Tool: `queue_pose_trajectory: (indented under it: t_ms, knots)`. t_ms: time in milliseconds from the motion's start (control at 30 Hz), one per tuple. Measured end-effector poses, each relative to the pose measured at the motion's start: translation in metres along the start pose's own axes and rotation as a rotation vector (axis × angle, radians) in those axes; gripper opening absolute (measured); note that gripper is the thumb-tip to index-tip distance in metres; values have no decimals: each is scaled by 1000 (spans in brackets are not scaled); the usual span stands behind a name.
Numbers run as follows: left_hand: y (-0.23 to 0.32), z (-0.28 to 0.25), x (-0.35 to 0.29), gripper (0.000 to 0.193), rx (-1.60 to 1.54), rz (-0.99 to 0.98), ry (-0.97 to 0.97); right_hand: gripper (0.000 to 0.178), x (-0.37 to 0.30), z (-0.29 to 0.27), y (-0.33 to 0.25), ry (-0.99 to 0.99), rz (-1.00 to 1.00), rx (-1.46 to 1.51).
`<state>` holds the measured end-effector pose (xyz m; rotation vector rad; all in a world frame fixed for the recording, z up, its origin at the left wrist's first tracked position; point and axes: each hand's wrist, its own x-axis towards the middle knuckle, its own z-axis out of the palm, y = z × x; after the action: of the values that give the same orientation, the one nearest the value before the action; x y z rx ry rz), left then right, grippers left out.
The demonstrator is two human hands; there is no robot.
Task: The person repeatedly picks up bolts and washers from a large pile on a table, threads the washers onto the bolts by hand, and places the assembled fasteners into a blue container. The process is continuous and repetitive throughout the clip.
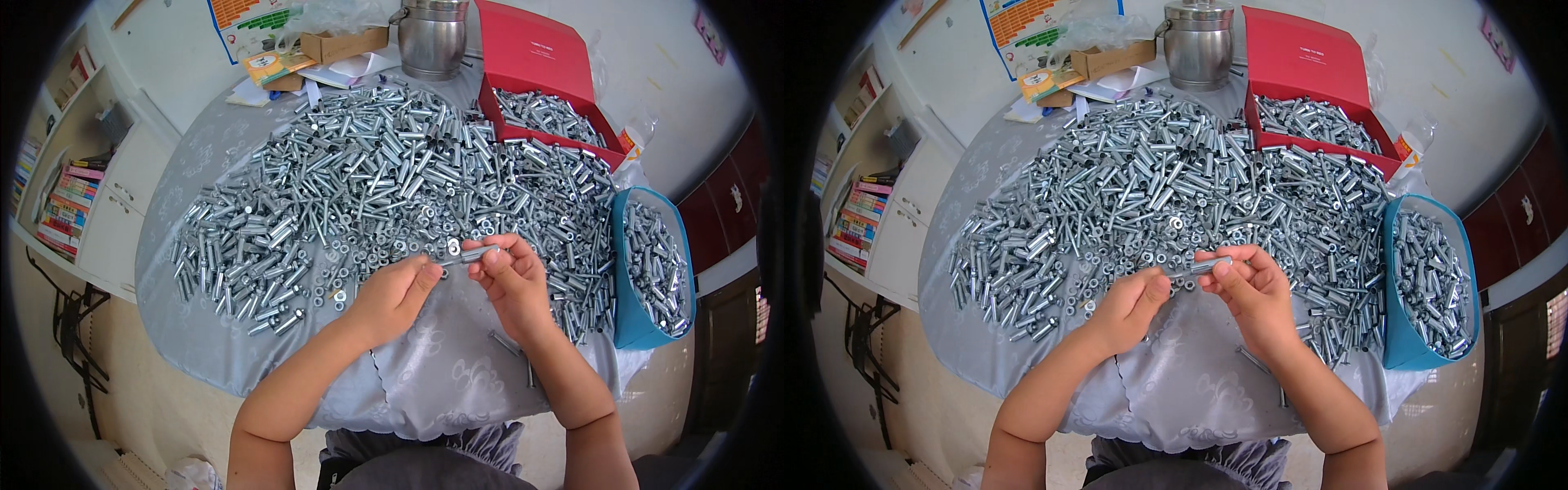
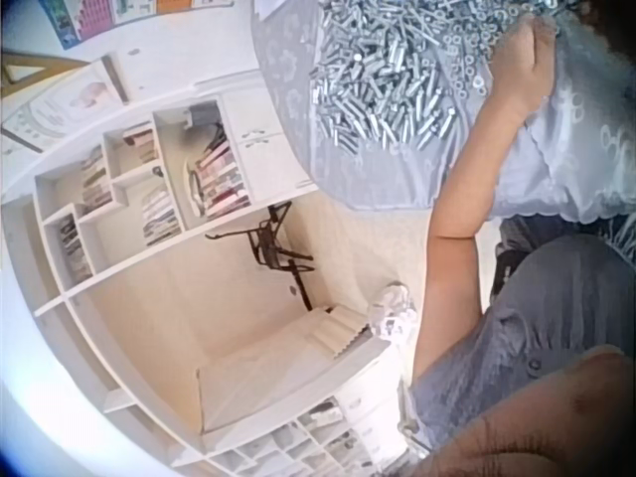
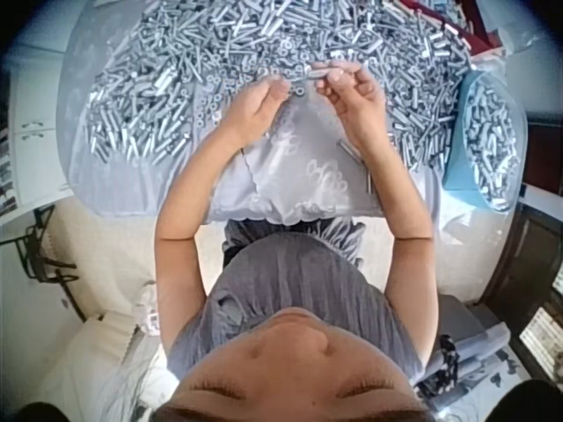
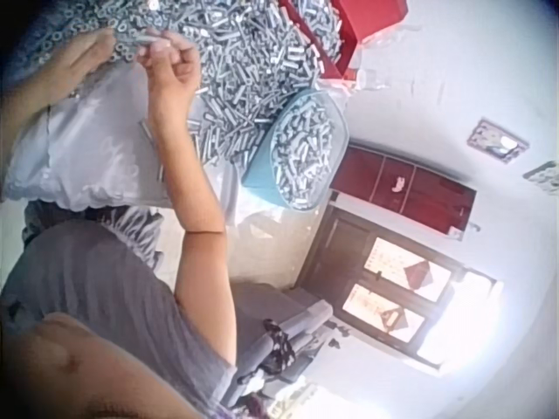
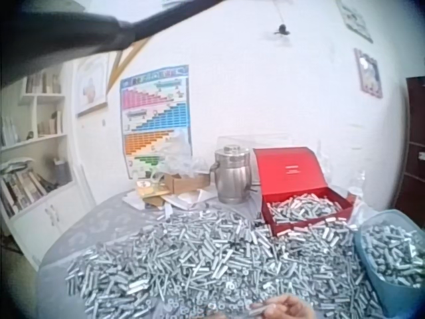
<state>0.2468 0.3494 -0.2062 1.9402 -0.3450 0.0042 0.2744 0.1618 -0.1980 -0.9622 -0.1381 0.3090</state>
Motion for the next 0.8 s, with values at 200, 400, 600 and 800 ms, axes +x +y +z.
queue_pose_trajectory:
  t_ms: [200,400,600,800]
  knots:
    - [6,-5,0,35,150,66,2,15,-1,-1,-3,-4,14,-6]
    - [-4,-1,3,33,358,237,78,13,2,-3,-1,18,20,-62]
    - [-2,-6,5,25,422,279,66,13,2,-5,-4,8,59,-73]
    - [-5,-9,7,23,518,344,119,14,2,-3,-3,5,25,-161]
